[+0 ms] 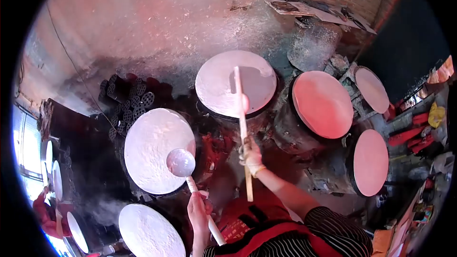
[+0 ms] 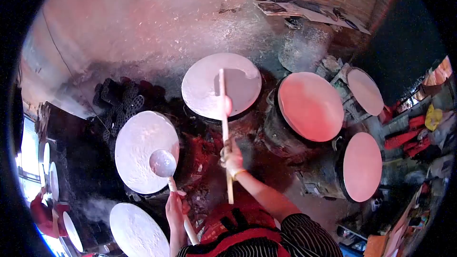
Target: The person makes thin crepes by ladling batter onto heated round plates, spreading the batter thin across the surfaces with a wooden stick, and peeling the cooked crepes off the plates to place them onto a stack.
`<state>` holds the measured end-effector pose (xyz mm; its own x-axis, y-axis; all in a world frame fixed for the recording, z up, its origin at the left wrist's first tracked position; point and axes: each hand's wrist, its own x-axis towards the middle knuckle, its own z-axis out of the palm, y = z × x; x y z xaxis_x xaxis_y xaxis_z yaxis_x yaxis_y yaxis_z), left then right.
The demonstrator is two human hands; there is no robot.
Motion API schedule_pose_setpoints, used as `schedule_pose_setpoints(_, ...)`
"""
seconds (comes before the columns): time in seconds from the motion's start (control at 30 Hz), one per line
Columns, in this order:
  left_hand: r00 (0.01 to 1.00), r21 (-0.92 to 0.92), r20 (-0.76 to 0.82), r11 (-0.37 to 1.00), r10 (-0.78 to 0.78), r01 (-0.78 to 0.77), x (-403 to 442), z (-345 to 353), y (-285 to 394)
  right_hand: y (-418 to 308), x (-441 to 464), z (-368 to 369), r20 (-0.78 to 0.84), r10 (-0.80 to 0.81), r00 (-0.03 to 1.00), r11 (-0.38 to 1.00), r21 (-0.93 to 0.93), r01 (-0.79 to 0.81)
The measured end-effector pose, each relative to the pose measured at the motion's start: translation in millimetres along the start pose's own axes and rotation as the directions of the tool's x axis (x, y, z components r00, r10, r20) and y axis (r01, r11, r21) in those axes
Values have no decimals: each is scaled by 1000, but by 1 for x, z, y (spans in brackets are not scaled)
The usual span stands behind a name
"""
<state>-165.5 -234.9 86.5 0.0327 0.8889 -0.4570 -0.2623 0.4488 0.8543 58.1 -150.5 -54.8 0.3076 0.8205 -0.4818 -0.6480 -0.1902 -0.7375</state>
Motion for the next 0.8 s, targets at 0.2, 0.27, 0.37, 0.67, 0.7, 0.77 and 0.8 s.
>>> schedule_pose_setpoints(0.2, 998, -29, 63, 1000, 9, -7, -3, 20, 2, -36, 24, 49, 51, 82, 995, 997, -5, -81)
schedule_pose_setpoints(0.27, 997, -47, 79, 999, 8, -4, -1, 29, 3, -38, 10, 29, 237, 218, 947, 926, -356, -124)
schedule_pose_setpoints(0.37, 995, -53, 94, 999, 8, -3, 5, 40, -1, -58, 15, -55, 182, 224, 957, 935, -317, -158)
schedule_pose_setpoints(0.67, 999, -27, 50, 999, -20, 21, 21, 103, -7, -111, 21, -75, 289, 362, 886, 887, -399, -232)
schedule_pose_setpoints(0.7, 998, -37, 64, 999, -14, 17, 23, 109, -8, -118, 21, -93, 300, 380, 875, 882, -403, -245)
schedule_pose_setpoints(0.77, 997, -45, 78, 999, -9, 12, 29, 121, -12, -129, 34, -139, 221, 404, 888, 873, -385, -301)
schedule_pose_setpoints(0.8, 997, -51, 82, 999, -5, 9, 30, 128, -15, -141, 40, -152, 173, 390, 904, 898, -289, -332)
